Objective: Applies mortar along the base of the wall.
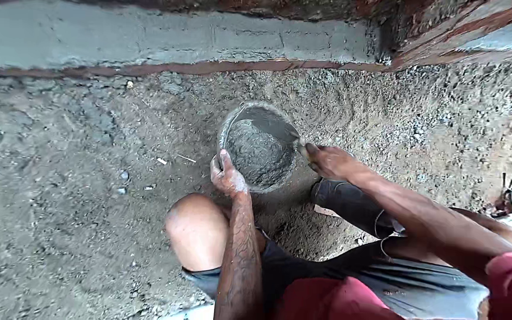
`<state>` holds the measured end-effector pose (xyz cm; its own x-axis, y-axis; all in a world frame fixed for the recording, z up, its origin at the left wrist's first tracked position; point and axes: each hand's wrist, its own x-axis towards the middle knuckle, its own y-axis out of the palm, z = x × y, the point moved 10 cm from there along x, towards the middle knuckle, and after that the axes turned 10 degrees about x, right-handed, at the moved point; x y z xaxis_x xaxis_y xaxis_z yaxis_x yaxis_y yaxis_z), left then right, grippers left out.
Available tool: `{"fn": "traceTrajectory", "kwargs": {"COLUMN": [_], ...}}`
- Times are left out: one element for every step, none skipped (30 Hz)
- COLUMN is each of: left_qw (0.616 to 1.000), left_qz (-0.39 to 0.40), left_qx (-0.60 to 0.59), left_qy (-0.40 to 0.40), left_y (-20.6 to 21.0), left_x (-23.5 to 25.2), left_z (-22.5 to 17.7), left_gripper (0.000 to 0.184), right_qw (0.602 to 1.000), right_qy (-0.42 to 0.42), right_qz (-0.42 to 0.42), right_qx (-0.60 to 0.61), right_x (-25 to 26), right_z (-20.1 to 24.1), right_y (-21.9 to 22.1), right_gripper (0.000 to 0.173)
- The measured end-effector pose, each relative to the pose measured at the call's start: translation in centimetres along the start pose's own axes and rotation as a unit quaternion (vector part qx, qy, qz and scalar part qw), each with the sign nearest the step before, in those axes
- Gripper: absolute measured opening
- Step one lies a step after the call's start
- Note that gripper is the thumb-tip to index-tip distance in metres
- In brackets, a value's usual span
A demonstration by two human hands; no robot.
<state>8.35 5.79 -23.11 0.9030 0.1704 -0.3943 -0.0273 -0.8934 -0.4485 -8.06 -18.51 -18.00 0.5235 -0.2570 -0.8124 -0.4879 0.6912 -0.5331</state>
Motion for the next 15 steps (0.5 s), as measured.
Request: {"fn": "traceTrajectory", "kwargs": {"left_qw": [1.0,1.0,1.0,1.0,1.0,1.0,1.0,1.0,1.0,1.0,1.0,1.0,1.0,1.0,1.0], "left_qz": [0.006,0.007,0.002,-0.001,0.0,0.004,0.011,0.014,0.011,0.007,0.004,0.002,0.0,-0.001,-0.004], "left_qx": [0.005,0.009,0.011,0.011,0.011,0.014,0.018,0.017,0.012,0.008,0.006,0.005,0.002,0.0,-0.004], "left_qy": [-0.001,-0.002,0.0,0.003,0.006,0.01,0.014,0.019,0.024,0.026,0.022,0.017,0.015,0.014,0.012], "left_y": [0.0,0.0,0.0,0.1,0.2,0.3,0.4,0.5,0.7,0.8,0.7,0.5,0.5,0.4,0.4], "left_x": [-0.2,-0.3,-0.2,-0.1,-0.1,-0.3,-0.5,-0.6,-0.4,-0.1,-0.1,-0.1,0.0,0.0,0.1], "left_z": [0.0,0.1,0.1,0.1,0.1,0.2,0.2,0.2,0.0,-0.1,0.0,0.2,0.1,0.0,-0.1], "left_gripper": [0.035,0.036,0.037,0.037,0.037,0.038,0.038,0.038,0.036,0.034,0.033,0.033,0.032,0.031,0.03], "right_qw": [1.0,0.998,0.994,0.986,0.971,0.948,0.918,0.882,0.851,0.83,0.824,0.837,0.868,0.907,0.94], "right_qy": [0.001,0.001,-0.007,-0.019,-0.031,-0.044,-0.055,-0.058,-0.074,-0.091,-0.104,-0.114,-0.115,-0.097,-0.057], "right_qz": [0.022,0.056,0.091,0.123,0.161,0.192,0.204,0.209,0.207,0.193,0.17,0.138,0.093,0.048,0.021], "right_qx": [0.006,0.027,0.062,0.113,0.175,0.249,0.336,0.418,0.477,0.515,0.53,0.518,0.474,0.407,0.337], "right_x": [1.4,2.3,2.9,3.2,3.3,3.1,2.6,1.7,1.1,0.3,-1.0,-2.3,-3.3,-3.8,-3.6], "right_z": [1.2,2.4,3.4,4.0,4.0,3.7,3.0,2.2,1.5,0.8,0.0,-0.8,-1.4,-1.9,-2.4], "right_y": [0.5,1.5,2.5,3.4,4.5,5.8,6.9,7.4,7.5,7.4,7.3,7.0,6.5,6.2,6.3], "right_gripper": [0.049,0.049,0.047,0.043,0.043,0.042,0.042,0.042,0.041,0.042,0.043,0.045,0.047,0.048,0.048]}}
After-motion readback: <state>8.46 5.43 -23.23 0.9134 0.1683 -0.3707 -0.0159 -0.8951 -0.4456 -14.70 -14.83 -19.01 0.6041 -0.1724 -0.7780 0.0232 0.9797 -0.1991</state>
